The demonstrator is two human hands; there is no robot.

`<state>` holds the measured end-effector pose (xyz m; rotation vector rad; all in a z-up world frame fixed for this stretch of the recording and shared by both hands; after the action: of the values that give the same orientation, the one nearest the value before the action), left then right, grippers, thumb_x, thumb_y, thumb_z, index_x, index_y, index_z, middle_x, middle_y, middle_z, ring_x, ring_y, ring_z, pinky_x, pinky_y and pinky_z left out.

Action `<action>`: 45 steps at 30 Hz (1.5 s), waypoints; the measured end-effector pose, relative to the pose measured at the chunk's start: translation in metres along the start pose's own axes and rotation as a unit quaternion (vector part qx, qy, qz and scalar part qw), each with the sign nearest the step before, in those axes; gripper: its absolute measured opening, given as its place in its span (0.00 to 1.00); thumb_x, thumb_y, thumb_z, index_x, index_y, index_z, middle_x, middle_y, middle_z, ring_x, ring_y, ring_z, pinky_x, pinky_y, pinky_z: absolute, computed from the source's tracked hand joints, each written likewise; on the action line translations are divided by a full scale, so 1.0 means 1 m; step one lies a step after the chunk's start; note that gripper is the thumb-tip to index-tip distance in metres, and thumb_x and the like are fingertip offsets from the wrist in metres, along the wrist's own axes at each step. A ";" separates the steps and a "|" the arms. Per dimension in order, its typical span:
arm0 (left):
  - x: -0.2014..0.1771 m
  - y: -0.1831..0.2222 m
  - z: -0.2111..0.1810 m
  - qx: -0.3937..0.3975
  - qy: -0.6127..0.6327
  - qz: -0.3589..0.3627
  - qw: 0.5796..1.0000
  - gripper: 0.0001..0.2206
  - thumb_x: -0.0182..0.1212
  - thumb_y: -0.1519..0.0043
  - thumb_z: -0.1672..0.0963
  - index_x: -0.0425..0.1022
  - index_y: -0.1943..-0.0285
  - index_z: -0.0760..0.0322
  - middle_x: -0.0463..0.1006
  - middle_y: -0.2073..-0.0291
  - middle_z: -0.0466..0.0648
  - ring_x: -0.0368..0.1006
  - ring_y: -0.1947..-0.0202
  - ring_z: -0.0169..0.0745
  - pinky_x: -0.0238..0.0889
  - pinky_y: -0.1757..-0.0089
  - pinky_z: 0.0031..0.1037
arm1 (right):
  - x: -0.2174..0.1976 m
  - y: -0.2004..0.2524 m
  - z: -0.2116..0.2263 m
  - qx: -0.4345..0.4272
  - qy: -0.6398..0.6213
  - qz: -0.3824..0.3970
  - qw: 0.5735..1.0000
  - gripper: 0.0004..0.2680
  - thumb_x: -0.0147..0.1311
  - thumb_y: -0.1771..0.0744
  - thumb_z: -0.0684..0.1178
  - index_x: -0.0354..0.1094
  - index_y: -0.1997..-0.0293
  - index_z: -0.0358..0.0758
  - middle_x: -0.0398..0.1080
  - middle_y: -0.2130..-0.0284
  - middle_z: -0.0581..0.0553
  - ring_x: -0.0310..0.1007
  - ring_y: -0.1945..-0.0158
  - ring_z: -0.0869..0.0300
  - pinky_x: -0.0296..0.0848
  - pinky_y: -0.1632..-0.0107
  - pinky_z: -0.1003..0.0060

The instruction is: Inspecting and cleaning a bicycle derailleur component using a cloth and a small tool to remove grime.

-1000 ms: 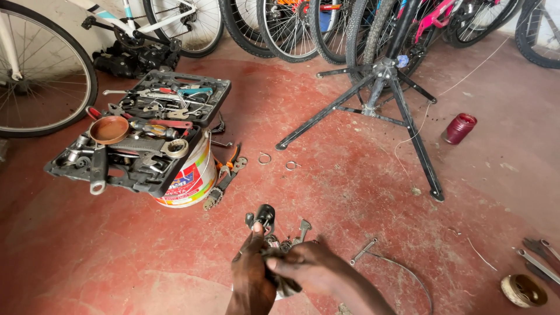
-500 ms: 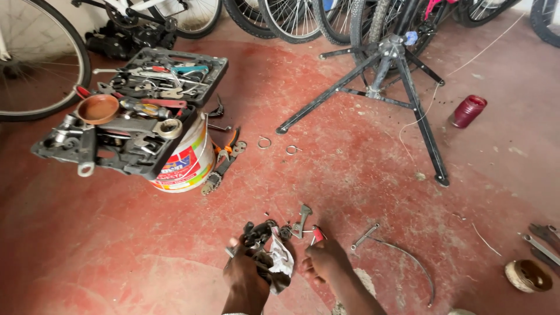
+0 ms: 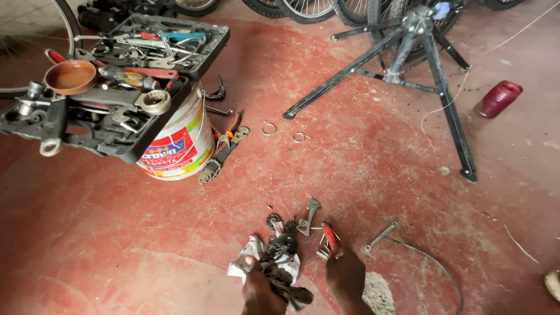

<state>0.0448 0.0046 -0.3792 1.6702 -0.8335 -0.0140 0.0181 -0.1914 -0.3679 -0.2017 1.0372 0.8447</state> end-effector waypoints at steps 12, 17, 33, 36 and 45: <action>0.073 0.006 0.003 -0.106 -0.015 0.100 0.989 0.20 0.44 0.35 0.45 0.68 0.61 0.64 0.58 0.84 0.42 0.49 0.87 0.28 0.50 0.80 0.22 | 0.008 -0.076 0.023 -0.078 0.018 0.036 0.996 0.08 0.48 0.37 0.50 0.74 0.72 0.40 0.74 0.77 0.45 0.72 0.72 0.54 0.68 0.65 0.62; 0.102 0.037 -0.010 -0.077 -0.043 0.118 0.989 0.17 0.45 0.35 0.46 0.70 0.61 0.60 0.59 0.83 0.43 0.51 0.86 0.29 0.47 0.81 0.21 | 0.013 -0.082 0.020 -0.135 0.150 0.039 0.979 0.10 0.51 0.38 0.55 0.68 0.67 0.40 0.71 0.72 0.43 0.73 0.72 0.51 0.70 0.65 0.58; 0.179 0.221 -0.066 -0.103 -0.039 0.342 0.933 0.12 0.58 0.40 0.51 0.69 0.68 0.62 0.60 0.83 0.42 0.57 0.84 0.31 0.54 0.78 0.21 | -0.160 0.011 0.096 -0.054 -0.384 0.197 0.900 0.06 0.46 0.37 0.37 0.67 0.61 0.33 0.70 0.67 0.41 0.61 0.65 0.58 0.59 0.63 0.65; 0.173 0.260 -0.085 -0.092 -0.072 0.346 0.931 0.11 0.55 0.38 0.53 0.67 0.68 0.64 0.67 0.80 0.44 0.57 0.86 0.28 0.52 0.81 0.18 | -0.225 0.068 0.143 -0.047 -0.518 0.132 0.844 0.06 0.42 0.32 0.46 0.64 0.62 0.34 0.64 0.69 0.43 0.59 0.66 0.59 0.58 0.59 0.62; 0.149 0.370 -0.115 -0.037 -0.176 0.297 0.938 0.22 0.49 0.37 0.47 0.71 0.64 0.75 0.71 0.77 0.53 0.61 0.84 0.39 0.56 0.79 0.27 | -0.343 0.189 0.234 -0.018 -0.360 0.042 0.932 0.12 0.45 0.34 0.51 0.65 0.71 0.30 0.59 0.85 0.41 0.57 0.84 0.56 0.56 0.79 0.62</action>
<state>0.0170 0.0125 0.0350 1.3041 -1.5682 0.0746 -0.0366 -0.1202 0.0795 0.1255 0.3401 0.9152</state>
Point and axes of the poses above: each hand's wrist, its own y-axis away from the middle knuckle, its own x-axis out of the palm, z = x × y, the point moved 4 cm from there along -y, towards the middle knuckle
